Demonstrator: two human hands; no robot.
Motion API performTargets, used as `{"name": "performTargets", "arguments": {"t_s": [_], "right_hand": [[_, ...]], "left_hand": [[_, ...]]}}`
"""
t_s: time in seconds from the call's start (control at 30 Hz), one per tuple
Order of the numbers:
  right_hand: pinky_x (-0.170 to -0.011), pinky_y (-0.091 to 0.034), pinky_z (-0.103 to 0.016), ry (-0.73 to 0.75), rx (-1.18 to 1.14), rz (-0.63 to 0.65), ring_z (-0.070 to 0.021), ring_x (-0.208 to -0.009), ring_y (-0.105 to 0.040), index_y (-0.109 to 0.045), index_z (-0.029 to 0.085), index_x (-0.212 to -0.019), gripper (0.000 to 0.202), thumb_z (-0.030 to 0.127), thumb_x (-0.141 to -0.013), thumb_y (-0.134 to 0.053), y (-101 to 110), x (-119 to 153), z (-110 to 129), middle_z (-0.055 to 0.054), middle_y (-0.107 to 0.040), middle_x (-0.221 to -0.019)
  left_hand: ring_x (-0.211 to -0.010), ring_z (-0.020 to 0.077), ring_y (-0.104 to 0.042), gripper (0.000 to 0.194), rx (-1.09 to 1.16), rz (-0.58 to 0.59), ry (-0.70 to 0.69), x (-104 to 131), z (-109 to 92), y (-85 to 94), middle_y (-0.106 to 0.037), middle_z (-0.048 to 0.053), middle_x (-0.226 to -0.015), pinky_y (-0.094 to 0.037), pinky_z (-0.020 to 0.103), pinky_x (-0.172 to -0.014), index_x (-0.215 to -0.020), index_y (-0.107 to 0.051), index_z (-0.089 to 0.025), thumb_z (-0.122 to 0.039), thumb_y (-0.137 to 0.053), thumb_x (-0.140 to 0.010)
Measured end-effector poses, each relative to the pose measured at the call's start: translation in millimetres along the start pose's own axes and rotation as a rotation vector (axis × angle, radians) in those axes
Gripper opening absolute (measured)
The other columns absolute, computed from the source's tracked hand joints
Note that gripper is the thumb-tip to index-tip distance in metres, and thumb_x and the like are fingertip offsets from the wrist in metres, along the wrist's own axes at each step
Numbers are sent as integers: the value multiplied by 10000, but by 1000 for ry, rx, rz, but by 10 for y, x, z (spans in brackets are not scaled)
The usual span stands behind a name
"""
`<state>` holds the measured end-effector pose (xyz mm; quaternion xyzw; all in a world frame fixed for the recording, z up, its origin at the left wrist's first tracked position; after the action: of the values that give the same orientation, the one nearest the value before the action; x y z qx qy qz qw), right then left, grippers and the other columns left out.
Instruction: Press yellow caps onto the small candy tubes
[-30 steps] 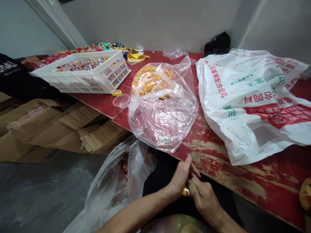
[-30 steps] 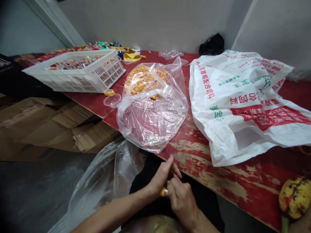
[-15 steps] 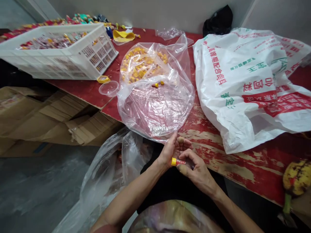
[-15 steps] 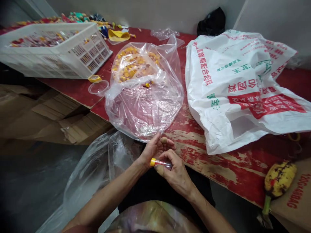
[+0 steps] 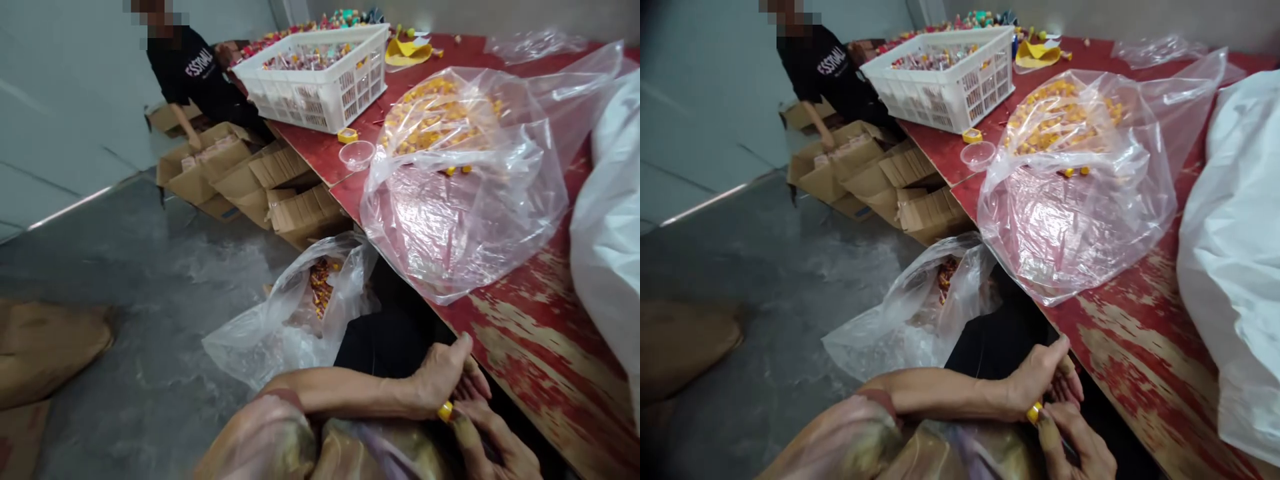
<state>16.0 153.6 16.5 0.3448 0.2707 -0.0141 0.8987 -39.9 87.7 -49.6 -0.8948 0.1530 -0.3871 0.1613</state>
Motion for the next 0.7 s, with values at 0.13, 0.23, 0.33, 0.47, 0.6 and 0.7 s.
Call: {"name": "performTargets", "arguments": {"t_s": [0.13,0.23,0.33,0.47,0.6,0.7], "right_hand": [[-560,-524,-146,-51,-145,83,-126,-566,-649,-594,195,-806,131,279,-893,-543,-224,-127,1,-7,-658,-672],[-605,-531,-135,-84,-265,238,-118,-656,-662,-598,203,-878,109,275,-906,-522,-413,-285,-21,-3,-664,-760],[-639,-540,-171,-69,-243,232,-131,-717,-657,-569,195,-977,109,257,-893,-539,-444,-371,-73,-27,-646,-825],[-703,-548,-254,26,-69,77,-166,-820,-634,-522,181,-1080,200,217,-884,-537,-430,-420,-48,-75,-625,-924],[-797,-527,-341,144,76,19,-212,-972,-581,-464,150,-1224,328,185,-899,-486,-353,-500,75,-130,-579,-1063],[-822,-473,-394,127,223,-146,-241,-969,-561,-496,164,-1187,301,187,-888,-518,143,-440,-43,-128,-567,-1046]], "left_hand": [[-456,136,-455,661,12,-131,23,-92,51,275,-517,46,-499,-321,277,-501,-504,-540,-150,-698,-286,-773],[-520,127,-478,680,98,-131,-11,-97,-5,482,-552,53,-584,-323,256,-524,-576,-580,-128,-703,-282,-782],[-579,128,-513,720,104,-48,-109,38,-129,596,-577,58,-667,-368,243,-533,-676,-614,-115,-751,-289,-761],[-418,107,-477,561,-112,108,-139,257,-192,620,-555,8,-587,-364,220,-404,-813,-573,-130,-680,-486,-752],[-417,78,-482,433,-46,-56,-257,432,-381,903,-597,9,-639,-344,176,-386,-927,-561,-131,-537,-583,-778],[-515,99,-538,445,32,-400,-447,666,-605,1448,-658,45,-755,-417,196,-471,-985,-557,-141,-485,-664,-723]]}}
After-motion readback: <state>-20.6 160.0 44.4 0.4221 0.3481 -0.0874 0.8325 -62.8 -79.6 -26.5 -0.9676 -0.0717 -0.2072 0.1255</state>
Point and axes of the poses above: each hand's wrist, its own x-axis away from the middle knuckle, its own y-axis out of the back of the hand, z = x × y, the point moved 7 cm from there along -x, towards the middle knuckle
